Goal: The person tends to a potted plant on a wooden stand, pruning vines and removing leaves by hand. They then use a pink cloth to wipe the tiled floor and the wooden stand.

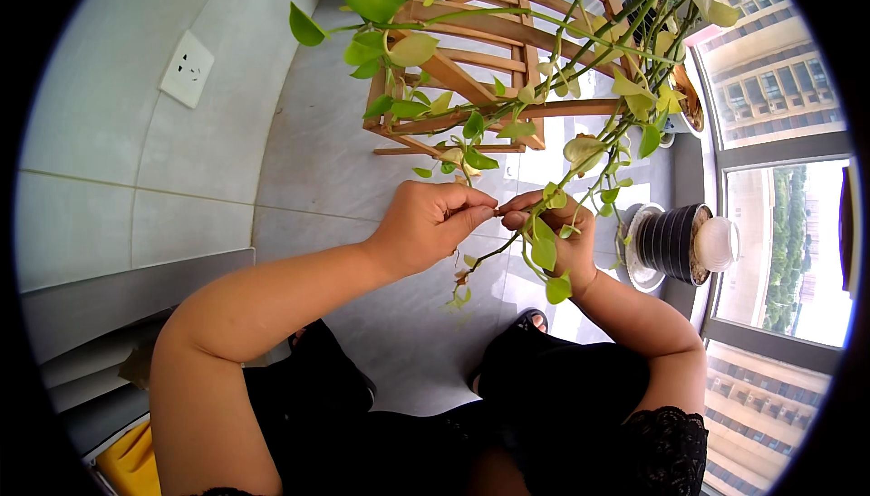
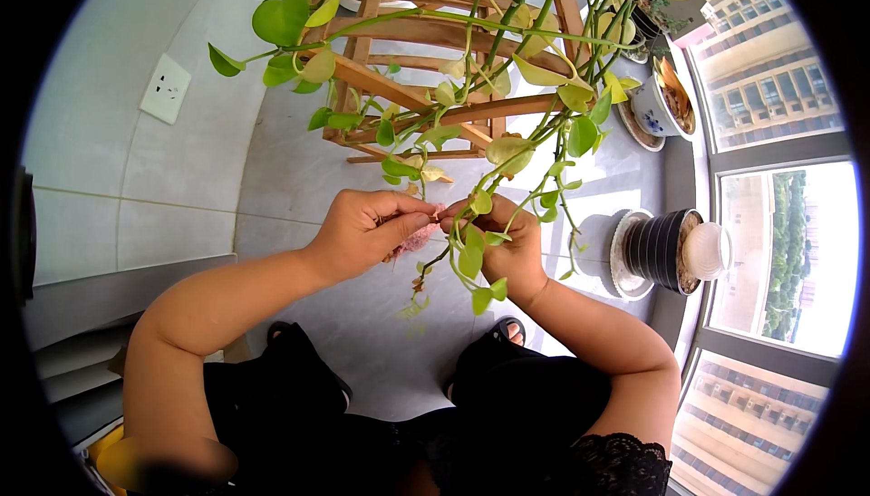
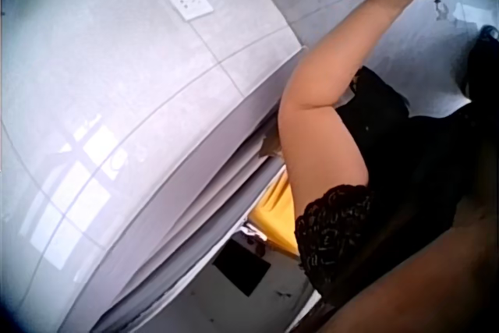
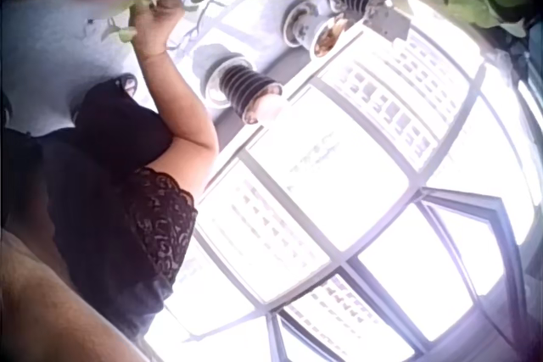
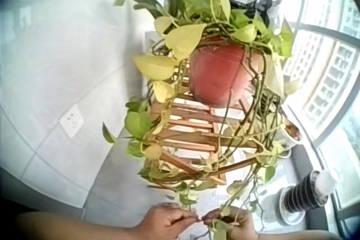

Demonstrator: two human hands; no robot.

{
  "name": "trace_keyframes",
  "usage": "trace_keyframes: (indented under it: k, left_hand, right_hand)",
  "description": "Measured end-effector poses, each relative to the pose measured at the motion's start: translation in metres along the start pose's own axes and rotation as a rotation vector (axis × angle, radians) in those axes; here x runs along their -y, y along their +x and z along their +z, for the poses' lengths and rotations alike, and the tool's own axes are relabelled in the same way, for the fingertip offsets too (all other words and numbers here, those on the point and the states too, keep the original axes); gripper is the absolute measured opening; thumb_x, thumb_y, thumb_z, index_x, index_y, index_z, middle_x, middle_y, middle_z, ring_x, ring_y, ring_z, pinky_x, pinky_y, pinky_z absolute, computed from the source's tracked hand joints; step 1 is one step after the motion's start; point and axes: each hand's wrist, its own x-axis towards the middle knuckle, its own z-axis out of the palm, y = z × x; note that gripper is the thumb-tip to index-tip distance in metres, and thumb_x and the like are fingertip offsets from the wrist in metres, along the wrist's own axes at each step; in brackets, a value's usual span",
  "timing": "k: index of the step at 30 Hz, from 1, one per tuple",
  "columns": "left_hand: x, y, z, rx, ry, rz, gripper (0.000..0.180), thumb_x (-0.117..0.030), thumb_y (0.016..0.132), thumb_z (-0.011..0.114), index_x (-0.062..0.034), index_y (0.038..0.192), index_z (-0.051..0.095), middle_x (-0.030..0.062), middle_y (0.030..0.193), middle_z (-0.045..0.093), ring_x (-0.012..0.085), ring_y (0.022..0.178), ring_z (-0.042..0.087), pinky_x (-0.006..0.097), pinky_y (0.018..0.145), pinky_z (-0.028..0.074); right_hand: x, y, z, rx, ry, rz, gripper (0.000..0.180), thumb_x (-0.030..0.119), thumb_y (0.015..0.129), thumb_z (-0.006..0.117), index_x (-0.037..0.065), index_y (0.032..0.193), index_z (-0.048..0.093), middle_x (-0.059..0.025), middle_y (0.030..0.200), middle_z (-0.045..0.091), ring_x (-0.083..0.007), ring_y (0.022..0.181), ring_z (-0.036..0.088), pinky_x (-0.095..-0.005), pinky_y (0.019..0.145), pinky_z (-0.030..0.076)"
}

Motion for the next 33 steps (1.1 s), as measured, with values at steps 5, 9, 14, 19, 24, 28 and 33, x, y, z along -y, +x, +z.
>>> trace_keyframes:
  k: [5, 9, 14, 19, 24, 28, 33]
  left_hand:
    - [0.005, 0.003, -0.004, -0.169, -0.258, -0.369, 0.017, -0.016, 0.09, 0.059, 0.0003, 0.093, 0.063, -0.0001, 0.062, 0.055, 0.0051, 0.047, 0.044, 0.022, 0.043, 0.036]
    - [0.033, 0.001, -0.032, -0.104, -0.655, -0.654, 0.02, -0.02, 0.091, 0.055, -0.0074, 0.076, 0.052, -0.0006, 0.057, 0.045, 0.0078, 0.042, 0.037, 0.024, 0.038, 0.028]
    - [0.054, 0.005, -0.037, -0.093, -0.84, -0.718, 0.024, -0.029, 0.092, 0.052, -0.0126, 0.075, 0.047, -0.0029, 0.055, 0.041, 0.007, 0.041, 0.032, 0.023, 0.037, 0.021]
    - [0.064, 0.018, -0.035, -0.117, -0.802, -0.643, 0.024, -0.028, 0.091, 0.055, -0.0116, 0.076, 0.046, -0.0003, 0.055, 0.041, 0.0078, 0.041, 0.032, 0.024, 0.037, 0.024]
    - [0.073, 0.048, -0.016, -0.303, -0.633, -0.653, 0.022, -0.024, 0.09, 0.061, -0.0063, 0.082, 0.052, 0.0027, 0.063, 0.049, 0.0075, 0.043, 0.035, 0.023, 0.038, 0.026]
    - [0.102, 0.071, -0.008, -0.294, -0.772, -0.633, 0.017, -0.018, 0.089, 0.063, -0.0054, 0.083, 0.054, 0.0048, 0.068, 0.052, 0.007, 0.044, 0.039, 0.023, 0.036, 0.024]
    - [0.116, 0.079, 0.006, -0.209, -0.789, -0.665, 0.016, -0.015, 0.089, 0.062, -0.0057, 0.078, 0.054, 0.0027, 0.066, 0.052, 0.0068, 0.043, 0.041, 0.024, 0.034, 0.023]
  right_hand:
    - [-0.009, 0.006, -0.012, -0.107, 0.046, 0.056, 0.011, 0.0, 0.085, 0.062, -0.001, 0.096, 0.06, -0.007, 0.087, 0.066, -0.0119, 0.077, 0.061, -0.0258, 0.071, 0.049]
    - [-0.031, 0.014, -0.031, -0.184, 0.014, 0.181, 0.012, 0.005, 0.085, 0.062, 0.0, 0.095, 0.06, -0.0049, 0.088, 0.065, -0.0104, 0.079, 0.059, -0.0243, 0.07, 0.047]
    - [-0.051, 0.018, -0.038, -0.117, -0.02, 0.259, 0.014, 0.001, 0.08, 0.06, 0.002, 0.093, 0.059, -0.0037, 0.09, 0.062, -0.0115, 0.082, 0.056, -0.0257, 0.074, 0.045]
    - [-0.068, 0.04, -0.047, -0.029, -0.082, 0.46, 0.035, 0.006, 0.076, 0.057, 0.0, 0.111, 0.058, -0.0064, 0.101, 0.062, -0.0151, 0.089, 0.057, -0.0287, 0.081, 0.046]
    - [-0.085, 0.055, -0.038, 0.056, -0.066, 0.401, 0.037, 0.007, 0.08, 0.058, -0.001, 0.116, 0.057, -0.0098, 0.108, 0.062, -0.0179, 0.093, 0.059, -0.03, 0.083, 0.047]
    - [-0.1, 0.058, -0.04, 0.051, -0.071, 0.368, 0.035, 0.011, 0.081, 0.062, -0.001, 0.114, 0.059, -0.0092, 0.105, 0.064, -0.0182, 0.093, 0.061, -0.0293, 0.082, 0.047]
    - [-0.099, 0.053, -0.029, 0.014, -0.054, 0.334, 0.028, 0.013, 0.085, 0.064, -0.001, 0.11, 0.063, -0.0058, 0.097, 0.067, -0.0141, 0.088, 0.06, -0.027, 0.078, 0.047]
